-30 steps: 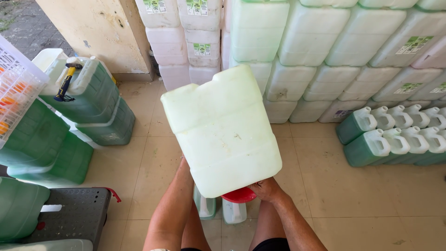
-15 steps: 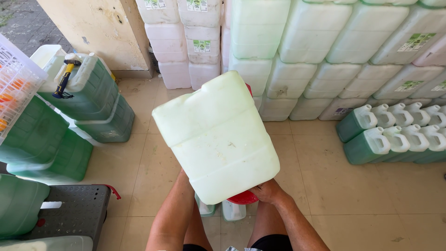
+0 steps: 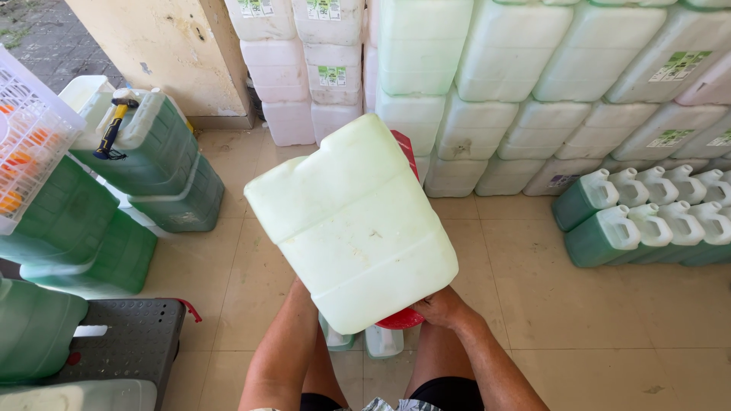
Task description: The person pours a green liquid from a large translucent container into smaller white jugs using a red funnel. They repeat the process for multiple jugs, placing filled jugs aside and occasionally tilting the large container to drain remaining liquid.
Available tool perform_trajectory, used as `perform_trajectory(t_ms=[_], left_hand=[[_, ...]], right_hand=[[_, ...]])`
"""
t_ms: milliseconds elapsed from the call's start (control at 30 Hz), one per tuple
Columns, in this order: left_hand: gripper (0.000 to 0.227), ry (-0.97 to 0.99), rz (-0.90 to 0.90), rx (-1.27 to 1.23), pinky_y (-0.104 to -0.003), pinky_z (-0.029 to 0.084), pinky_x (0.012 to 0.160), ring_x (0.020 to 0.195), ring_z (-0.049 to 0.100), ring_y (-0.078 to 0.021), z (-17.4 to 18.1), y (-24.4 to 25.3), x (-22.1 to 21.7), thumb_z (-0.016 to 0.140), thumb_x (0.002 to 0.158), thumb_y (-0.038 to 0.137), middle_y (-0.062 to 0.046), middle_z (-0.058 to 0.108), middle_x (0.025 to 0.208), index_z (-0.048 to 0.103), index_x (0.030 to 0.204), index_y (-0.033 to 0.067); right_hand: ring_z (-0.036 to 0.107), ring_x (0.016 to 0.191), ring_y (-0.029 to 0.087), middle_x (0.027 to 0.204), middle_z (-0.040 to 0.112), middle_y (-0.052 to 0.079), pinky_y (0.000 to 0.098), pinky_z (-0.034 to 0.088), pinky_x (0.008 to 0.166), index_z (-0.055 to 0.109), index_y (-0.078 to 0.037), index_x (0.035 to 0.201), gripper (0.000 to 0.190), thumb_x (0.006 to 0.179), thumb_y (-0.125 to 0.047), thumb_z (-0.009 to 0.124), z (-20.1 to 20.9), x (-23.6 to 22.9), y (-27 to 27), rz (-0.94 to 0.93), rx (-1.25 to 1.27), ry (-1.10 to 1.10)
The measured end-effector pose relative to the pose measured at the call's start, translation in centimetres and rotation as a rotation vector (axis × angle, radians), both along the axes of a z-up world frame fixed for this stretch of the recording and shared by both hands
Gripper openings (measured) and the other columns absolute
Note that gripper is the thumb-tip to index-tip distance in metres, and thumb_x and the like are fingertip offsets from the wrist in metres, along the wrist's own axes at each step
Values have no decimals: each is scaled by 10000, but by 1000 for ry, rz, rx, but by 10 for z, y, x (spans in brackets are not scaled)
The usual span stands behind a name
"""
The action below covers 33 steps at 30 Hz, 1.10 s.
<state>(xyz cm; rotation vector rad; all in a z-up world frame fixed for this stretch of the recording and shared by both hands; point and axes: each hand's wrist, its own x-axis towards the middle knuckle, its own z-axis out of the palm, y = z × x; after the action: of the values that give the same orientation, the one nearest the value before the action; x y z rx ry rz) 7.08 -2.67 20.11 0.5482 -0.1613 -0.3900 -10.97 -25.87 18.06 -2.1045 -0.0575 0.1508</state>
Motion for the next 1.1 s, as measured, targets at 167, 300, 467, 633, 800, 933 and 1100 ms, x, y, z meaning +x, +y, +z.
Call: perform_trajectory(t_ms=[167,300,467,633,800,933,1100], left_hand=[[738,36,20,18,-435,607,926,1220,644,-309,-12,-6,21,333,1031,580,-196,595,1440,447,1529,47],[743,131,87,95,-435,605,928,1221,643,-309,-34,3,29,333,1027,584,-195,597,1438,447,1528,48],[845,180,146,212,-445,574,995,1258,618,-324,-44,8,29,241,980,695,-186,551,1475,381,1547,83],[914,181,102,200,-455,526,1070,1335,572,-329,-28,14,35,229,957,750,-173,512,1526,349,1572,84],[932,160,95,285,-460,521,1079,1355,556,-333,-23,16,33,230,933,765,-177,495,1543,336,1579,101],[927,228,67,261,-463,517,1074,1349,555,-347,-38,14,33,221,932,763,-184,497,1540,348,1574,107],[921,184,154,251,-457,489,1115,1382,539,-347,-53,11,29,234,963,759,-173,487,1564,331,1590,93]], right_hand=[[716,1157,194,1159,796,53,410,577,994,732,-148,1178,321,874,-249,743,-4,8,-7,-13,51,-68],[698,1182,193,1188,789,49,421,560,1003,745,-158,1180,329,877,-283,763,-7,17,-12,4,142,-105],[701,1178,201,1173,795,46,428,553,1008,758,-142,1167,316,900,-310,757,-11,21,-26,25,247,-182],[722,1141,190,1130,809,35,420,573,992,767,-136,1157,313,909,-327,752,-16,24,-37,55,343,-198],[699,1164,191,1147,801,55,418,533,1020,772,-115,1142,286,935,-310,743,-26,23,-41,75,293,-219],[727,1126,180,1122,816,27,416,574,992,773,-146,1162,306,911,-319,750,-40,28,-37,44,358,-108],[664,1188,207,1190,762,60,414,517,1009,728,-88,1175,371,827,-182,814,-40,20,-41,-40,306,-143]])
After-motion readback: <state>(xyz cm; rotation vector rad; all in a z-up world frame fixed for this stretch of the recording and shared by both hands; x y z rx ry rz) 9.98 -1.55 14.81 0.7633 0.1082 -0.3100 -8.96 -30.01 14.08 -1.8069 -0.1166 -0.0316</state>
